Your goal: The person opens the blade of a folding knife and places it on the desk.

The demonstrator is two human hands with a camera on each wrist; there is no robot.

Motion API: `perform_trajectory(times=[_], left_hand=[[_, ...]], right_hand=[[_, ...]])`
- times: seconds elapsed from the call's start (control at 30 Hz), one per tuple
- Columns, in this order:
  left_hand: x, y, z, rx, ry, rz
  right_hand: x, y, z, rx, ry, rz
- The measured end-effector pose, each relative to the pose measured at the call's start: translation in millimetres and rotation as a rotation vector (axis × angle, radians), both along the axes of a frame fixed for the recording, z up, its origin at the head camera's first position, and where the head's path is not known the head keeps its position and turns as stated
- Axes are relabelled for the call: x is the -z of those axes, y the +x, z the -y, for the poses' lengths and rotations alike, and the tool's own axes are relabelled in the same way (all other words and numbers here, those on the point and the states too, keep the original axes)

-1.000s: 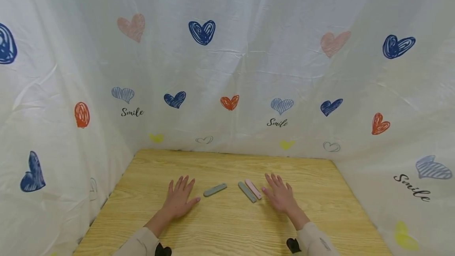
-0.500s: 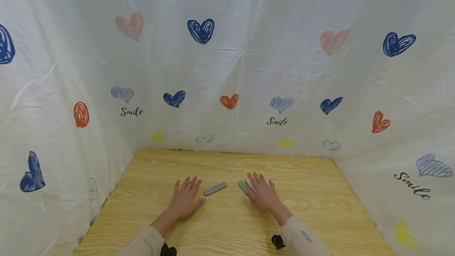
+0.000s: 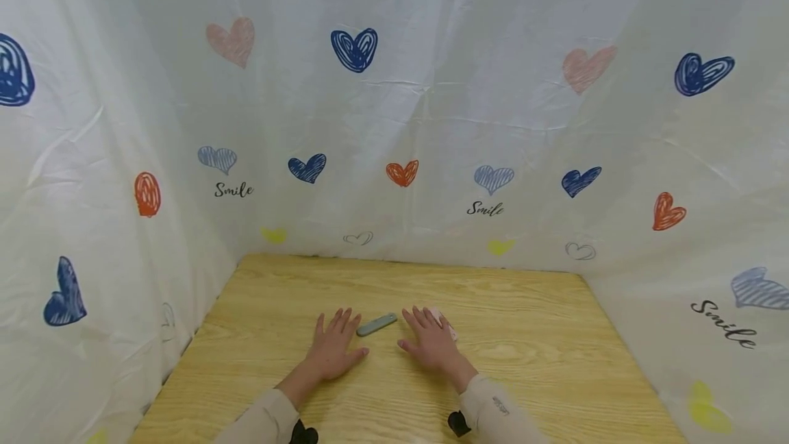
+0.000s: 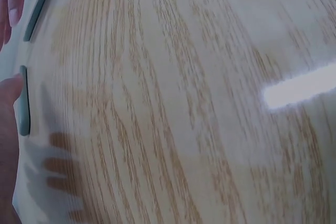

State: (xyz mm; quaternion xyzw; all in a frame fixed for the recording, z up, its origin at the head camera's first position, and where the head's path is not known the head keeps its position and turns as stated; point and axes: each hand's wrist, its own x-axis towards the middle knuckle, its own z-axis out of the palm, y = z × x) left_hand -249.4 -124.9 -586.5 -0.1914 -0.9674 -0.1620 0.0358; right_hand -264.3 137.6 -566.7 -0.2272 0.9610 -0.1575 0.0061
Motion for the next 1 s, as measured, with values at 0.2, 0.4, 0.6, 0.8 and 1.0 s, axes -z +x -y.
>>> perform_trajectory(times=[0.2,0.4,0.6,0.8,1.0], left_hand=[[2.9,-0.3,-3.4,0.009,0.002,-0.002],[3.4,0.7,-4.7,0.015,0.003,0.025],[5.2,0.0,-6.3,0.032,-0.024,0.046],[4.6,-0.9,-8.5,0.036,-0.023,0.056],[6.8,0.2,-8.4,0.033,0.011,0.070]], right_hand=[[1.0,2.3,9,-0.013,0.015,0.012],[2.4,0.5,25,-0.032,0.034,0.021],[5.5,0.9,38,-0.026,0.085,0.041],[6.3,2.1,42,0.000,0.123,0.050],[10.4,3.2,45,-0.016,0.147,0.055]])
